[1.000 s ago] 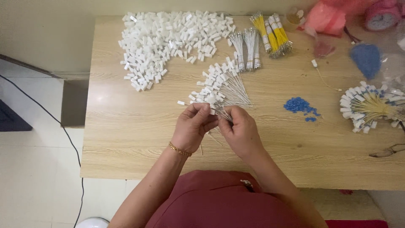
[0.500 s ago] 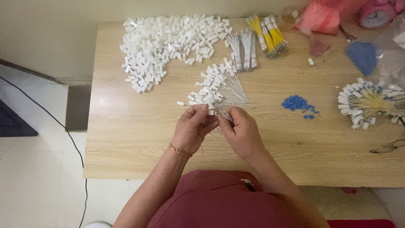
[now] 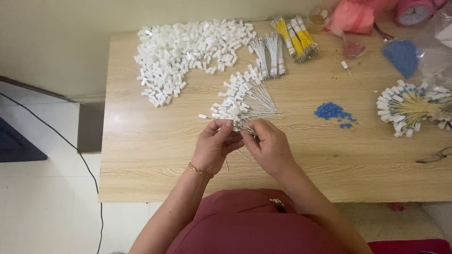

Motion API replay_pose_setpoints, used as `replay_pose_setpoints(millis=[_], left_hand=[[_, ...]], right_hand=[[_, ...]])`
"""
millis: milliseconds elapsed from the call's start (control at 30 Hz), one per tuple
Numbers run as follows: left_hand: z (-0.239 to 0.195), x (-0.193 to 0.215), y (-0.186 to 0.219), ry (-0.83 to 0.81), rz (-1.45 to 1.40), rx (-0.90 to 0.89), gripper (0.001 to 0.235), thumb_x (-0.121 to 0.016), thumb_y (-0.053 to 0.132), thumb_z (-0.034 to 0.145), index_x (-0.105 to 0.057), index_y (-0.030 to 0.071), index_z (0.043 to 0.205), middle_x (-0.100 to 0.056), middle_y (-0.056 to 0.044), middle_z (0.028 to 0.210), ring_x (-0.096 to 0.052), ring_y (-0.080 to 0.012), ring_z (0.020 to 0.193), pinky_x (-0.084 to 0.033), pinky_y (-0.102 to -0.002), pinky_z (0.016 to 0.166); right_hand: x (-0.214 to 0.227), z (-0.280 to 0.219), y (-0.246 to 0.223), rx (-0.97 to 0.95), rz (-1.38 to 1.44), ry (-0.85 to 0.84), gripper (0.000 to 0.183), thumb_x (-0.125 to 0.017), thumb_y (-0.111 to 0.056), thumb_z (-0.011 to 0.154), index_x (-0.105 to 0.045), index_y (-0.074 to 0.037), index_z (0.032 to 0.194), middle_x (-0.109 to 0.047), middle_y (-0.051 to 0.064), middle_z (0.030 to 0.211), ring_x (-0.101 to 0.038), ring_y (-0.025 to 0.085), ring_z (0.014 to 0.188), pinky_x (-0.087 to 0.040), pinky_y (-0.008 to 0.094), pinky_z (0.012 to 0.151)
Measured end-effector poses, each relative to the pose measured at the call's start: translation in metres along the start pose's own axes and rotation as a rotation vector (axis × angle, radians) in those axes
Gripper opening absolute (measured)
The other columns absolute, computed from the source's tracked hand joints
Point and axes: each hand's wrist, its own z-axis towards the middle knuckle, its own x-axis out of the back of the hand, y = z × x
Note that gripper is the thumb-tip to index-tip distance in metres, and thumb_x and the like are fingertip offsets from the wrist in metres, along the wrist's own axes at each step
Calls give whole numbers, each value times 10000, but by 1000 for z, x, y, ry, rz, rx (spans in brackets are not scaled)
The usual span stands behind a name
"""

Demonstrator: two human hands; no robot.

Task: Assembling small plastic caps onto the ends of thin wires at a workstation.

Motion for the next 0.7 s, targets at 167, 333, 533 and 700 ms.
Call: replay_pose_setpoints(millis=[167, 333, 533, 700], left_hand=[[2, 3, -2, 18, -3, -17, 199, -736, 227, 863, -603, 83, 900, -713, -135, 753, -735, -253, 751, -635, -403, 705], [3, 3, -7, 17, -13, -32, 180, -725, 217, 869, -605, 86, 897, -710, -141, 772, -734, -266, 775, -631, -399, 715], [22, 14, -10, 63, 28, -44, 214, -729, 220, 873, -616, 54, 946, -694, -161, 776, -726, -288, 780, -630, -410, 709], [71, 57, -19, 175, 540, -217, 234, -751, 226, 853, -634, 63, 973, -674, -66, 767, -655, -135, 664, -556, -227, 531]], right_hand=[[-2, 0, -2, 5, 28, -33, 46, -655, -141, 875, -634, -100, 874, -593, 116, 701, -636, 319, 698, -512, 390, 616], [-4, 3, -2, 8, 42, -56, 74, -640, -104, 879, -613, -82, 814, -593, 128, 669, -629, 351, 687, -506, 421, 639], [-17, 3, 4, -50, 52, -36, 186, -647, -146, 908, -581, -28, 780, -579, 197, 679, -632, 381, 697, -496, 429, 625], [-16, 4, 49, -221, 265, 124, 190, -520, -124, 1021, -647, -24, 921, -658, 135, 813, -654, 265, 780, -511, 391, 741]])
